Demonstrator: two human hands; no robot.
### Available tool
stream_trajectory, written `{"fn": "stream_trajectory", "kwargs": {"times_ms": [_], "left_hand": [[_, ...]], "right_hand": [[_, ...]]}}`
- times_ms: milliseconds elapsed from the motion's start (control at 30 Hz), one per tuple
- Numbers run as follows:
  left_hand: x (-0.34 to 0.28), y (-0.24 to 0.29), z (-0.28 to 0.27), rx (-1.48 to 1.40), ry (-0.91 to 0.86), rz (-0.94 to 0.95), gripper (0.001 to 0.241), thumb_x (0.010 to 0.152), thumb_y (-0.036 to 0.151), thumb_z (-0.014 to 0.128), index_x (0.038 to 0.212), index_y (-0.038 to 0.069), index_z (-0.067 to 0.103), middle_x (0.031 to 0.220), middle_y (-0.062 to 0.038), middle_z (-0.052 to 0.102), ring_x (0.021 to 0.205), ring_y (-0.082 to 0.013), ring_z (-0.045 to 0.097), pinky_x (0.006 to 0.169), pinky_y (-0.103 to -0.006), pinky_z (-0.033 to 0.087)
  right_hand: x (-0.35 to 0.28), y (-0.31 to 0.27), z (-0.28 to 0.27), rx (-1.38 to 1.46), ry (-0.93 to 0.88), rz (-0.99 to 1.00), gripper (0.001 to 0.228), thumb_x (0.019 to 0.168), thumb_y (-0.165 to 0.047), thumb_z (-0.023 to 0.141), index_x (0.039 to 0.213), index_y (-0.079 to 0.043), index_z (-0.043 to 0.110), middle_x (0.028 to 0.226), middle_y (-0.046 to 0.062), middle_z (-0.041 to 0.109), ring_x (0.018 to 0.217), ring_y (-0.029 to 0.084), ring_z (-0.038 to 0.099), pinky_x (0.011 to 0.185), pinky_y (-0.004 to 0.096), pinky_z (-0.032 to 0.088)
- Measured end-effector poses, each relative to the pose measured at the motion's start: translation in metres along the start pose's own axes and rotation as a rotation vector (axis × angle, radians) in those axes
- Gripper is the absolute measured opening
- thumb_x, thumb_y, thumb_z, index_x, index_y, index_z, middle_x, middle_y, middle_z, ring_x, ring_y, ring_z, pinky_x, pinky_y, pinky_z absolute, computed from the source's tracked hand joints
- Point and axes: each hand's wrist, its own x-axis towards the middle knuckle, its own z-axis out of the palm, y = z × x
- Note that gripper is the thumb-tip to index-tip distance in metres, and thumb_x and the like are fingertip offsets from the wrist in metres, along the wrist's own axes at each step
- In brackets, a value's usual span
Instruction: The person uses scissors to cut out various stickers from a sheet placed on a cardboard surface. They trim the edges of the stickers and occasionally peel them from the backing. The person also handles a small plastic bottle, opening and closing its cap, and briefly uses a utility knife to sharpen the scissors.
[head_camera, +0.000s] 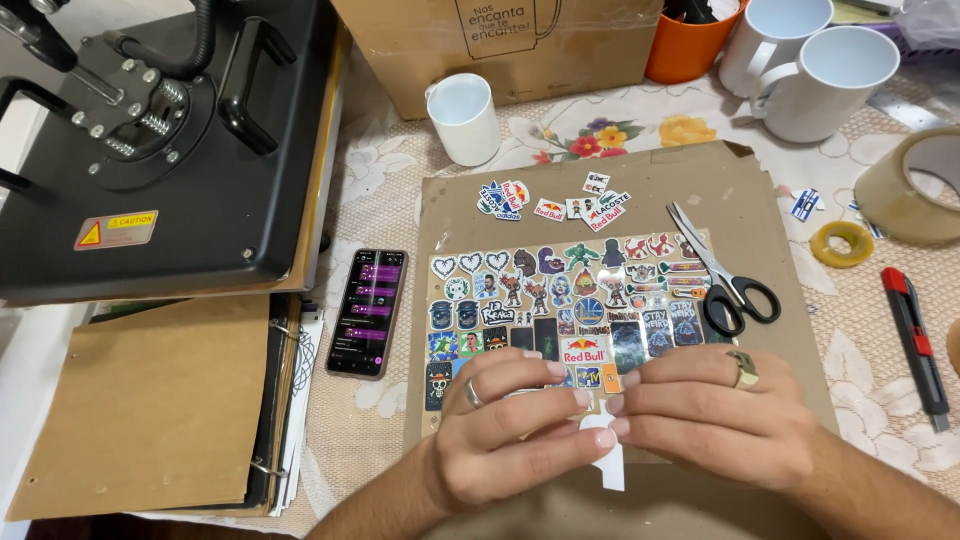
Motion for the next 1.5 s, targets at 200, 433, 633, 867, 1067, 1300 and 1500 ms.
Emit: {"fn": "stream_trajectory", "kwargs": {"times_ms": [200,433,633,867,1067,1300,1500], "left_hand": [[-0.002,0.000,0.002,-0.024,0.010,-0.038,0.015,0.099,0.003,0.063,0.104,0.012,0.074,0.104,-0.005,0.066,0.093,-0.0223,0.066,0.082,-0.0359,0.062],[0.001,0.002,0.003,-0.027,0.009,-0.055,0.009,0.096,0.004,0.068,0.100,0.010,0.074,0.101,-0.005,0.066,0.092,-0.0231,0.067,0.084,-0.0374,0.061],[0.003,0.003,-0.002,-0.108,-0.022,-0.119,0.013,0.099,0.003,0.062,0.099,0.008,0.074,0.101,-0.007,0.065,0.095,-0.0267,0.067,0.083,-0.0424,0.060],[0.008,0.003,0.000,-0.281,-0.009,-0.238,0.010,0.097,0.009,0.066,0.104,0.002,0.069,0.104,-0.012,0.068,0.095,-0.0322,0.070,0.088,-0.0411,0.062],[0.036,-0.004,0.005,-0.494,0.012,-0.371,0.011,0.098,0.013,0.062,0.097,0.003,0.067,0.103,-0.012,0.069,0.101,-0.0336,0.068,0.097,-0.0425,0.057],[0.039,-0.013,-0.030,-0.313,-0.253,-0.423,0.005,0.094,0.003,0.068,0.091,-0.001,0.065,0.090,-0.013,0.067,0.090,-0.0322,0.064,0.090,-0.0419,0.052],[0.015,-0.003,-0.053,-0.104,-0.375,-0.374,0.008,0.100,0.008,0.060,0.094,0.005,0.063,0.095,-0.008,0.063,0.093,-0.0307,0.059,0.084,-0.0399,0.045]], "right_hand": [[-0.008,0.000,0.009,-0.025,0.088,0.066,0.017,0.090,-0.017,0.059,0.083,-0.010,0.073,0.083,0.003,0.075,0.073,0.015,0.069,0.074,0.028,0.061],[-0.013,0.000,0.003,-0.060,0.005,0.034,0.016,0.092,-0.014,0.059,0.094,-0.008,0.073,0.094,0.007,0.075,0.086,0.016,0.070,0.087,0.039,0.063],[-0.011,0.003,0.005,-0.134,-0.013,-0.030,0.015,0.093,-0.015,0.062,0.094,-0.013,0.077,0.097,0.004,0.074,0.089,0.015,0.069,0.087,0.038,0.060],[0.001,0.013,-0.001,0.134,0.009,0.002,0.019,0.091,-0.014,0.058,0.080,-0.009,0.073,0.081,0.004,0.073,0.080,0.023,0.072,0.079,0.033,0.063],[0.000,0.015,-0.010,0.325,0.070,0.283,0.015,0.079,-0.019,0.068,0.077,-0.004,0.071,0.079,0.010,0.075,0.078,0.024,0.076,0.088,0.035,0.057],[0.012,-0.005,-0.011,0.168,-0.104,0.454,0.037,0.070,-0.027,0.085,0.092,-0.001,0.070,0.089,0.009,0.075,0.082,0.023,0.072,0.090,0.039,0.052],[0.034,-0.026,0.021,0.009,-0.218,0.409,0.006,0.091,-0.013,0.072,0.092,-0.008,0.070,0.086,0.003,0.070,0.081,0.023,0.064,0.071,0.029,0.048]]}}
